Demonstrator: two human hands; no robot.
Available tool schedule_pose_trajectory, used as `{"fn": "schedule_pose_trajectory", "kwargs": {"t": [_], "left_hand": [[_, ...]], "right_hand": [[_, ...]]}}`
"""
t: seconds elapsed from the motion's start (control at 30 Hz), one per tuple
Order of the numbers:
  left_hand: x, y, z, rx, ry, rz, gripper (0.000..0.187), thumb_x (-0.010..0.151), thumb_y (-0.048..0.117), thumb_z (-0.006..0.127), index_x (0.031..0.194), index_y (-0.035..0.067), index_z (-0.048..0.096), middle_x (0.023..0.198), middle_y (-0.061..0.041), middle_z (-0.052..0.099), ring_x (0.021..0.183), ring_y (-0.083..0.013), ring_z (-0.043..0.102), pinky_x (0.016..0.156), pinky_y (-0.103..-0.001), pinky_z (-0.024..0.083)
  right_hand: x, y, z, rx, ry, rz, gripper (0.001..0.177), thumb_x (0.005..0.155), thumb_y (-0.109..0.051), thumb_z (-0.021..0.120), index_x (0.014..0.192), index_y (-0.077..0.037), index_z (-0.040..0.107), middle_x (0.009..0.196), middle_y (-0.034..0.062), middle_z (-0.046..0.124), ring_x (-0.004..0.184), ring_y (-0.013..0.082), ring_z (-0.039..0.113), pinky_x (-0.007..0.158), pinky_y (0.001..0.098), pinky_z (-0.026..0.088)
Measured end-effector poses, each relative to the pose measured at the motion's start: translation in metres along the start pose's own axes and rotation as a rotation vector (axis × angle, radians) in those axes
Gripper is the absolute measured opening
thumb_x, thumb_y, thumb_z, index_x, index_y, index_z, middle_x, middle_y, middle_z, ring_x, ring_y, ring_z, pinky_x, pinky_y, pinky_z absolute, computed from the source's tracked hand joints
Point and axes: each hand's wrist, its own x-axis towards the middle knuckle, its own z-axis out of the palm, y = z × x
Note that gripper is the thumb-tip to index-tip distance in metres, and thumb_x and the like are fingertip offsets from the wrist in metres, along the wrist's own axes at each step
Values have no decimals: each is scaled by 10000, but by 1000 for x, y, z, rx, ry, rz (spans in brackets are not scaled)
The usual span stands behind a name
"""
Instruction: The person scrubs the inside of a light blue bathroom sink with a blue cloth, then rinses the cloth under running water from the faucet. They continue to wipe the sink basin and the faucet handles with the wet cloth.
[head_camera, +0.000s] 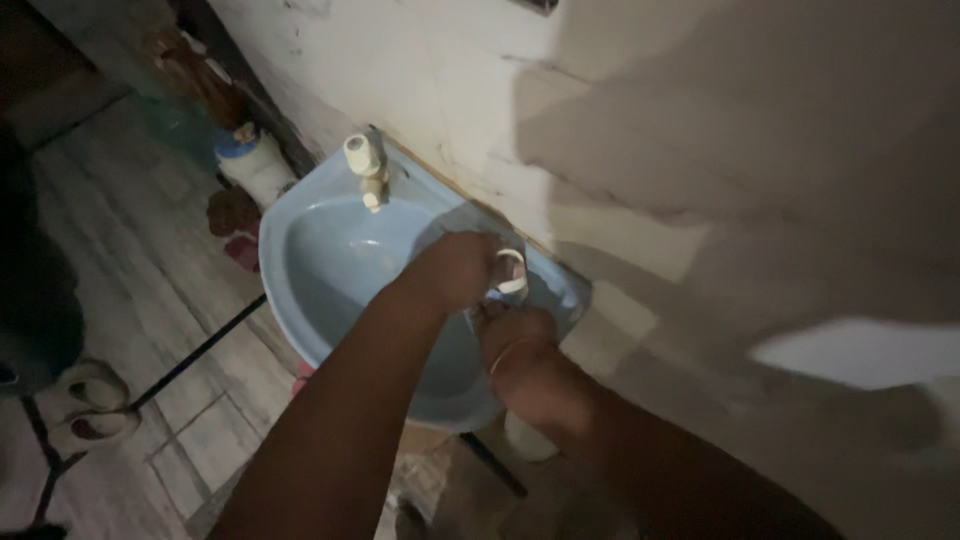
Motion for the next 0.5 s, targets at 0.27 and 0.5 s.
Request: {"fn": "schedule_pose_trajectory", "kwargs": {"t": [0.27,0.5], "left_hand": [[2,8,-9,32,-17,-126,370,941,426,661,1104,104,743,1061,-188,735,994,-379,699,884,-463,537],[-6,18,-15,2,-31,-161,387,949,434,645,1100,96,758,1073,-187,746,990,-364,719,899,-461,538]], "right_hand": [[-36,6,-37,46,166,-33,412,853,-191,638,1253,-90,618,1106,125,698,912,283,709,676,432,574],[-50,7,-36,37,161,-43,365,885,-196,599,1232,-86,629,1037,143,711,847,305,706,658,440,561]]}}
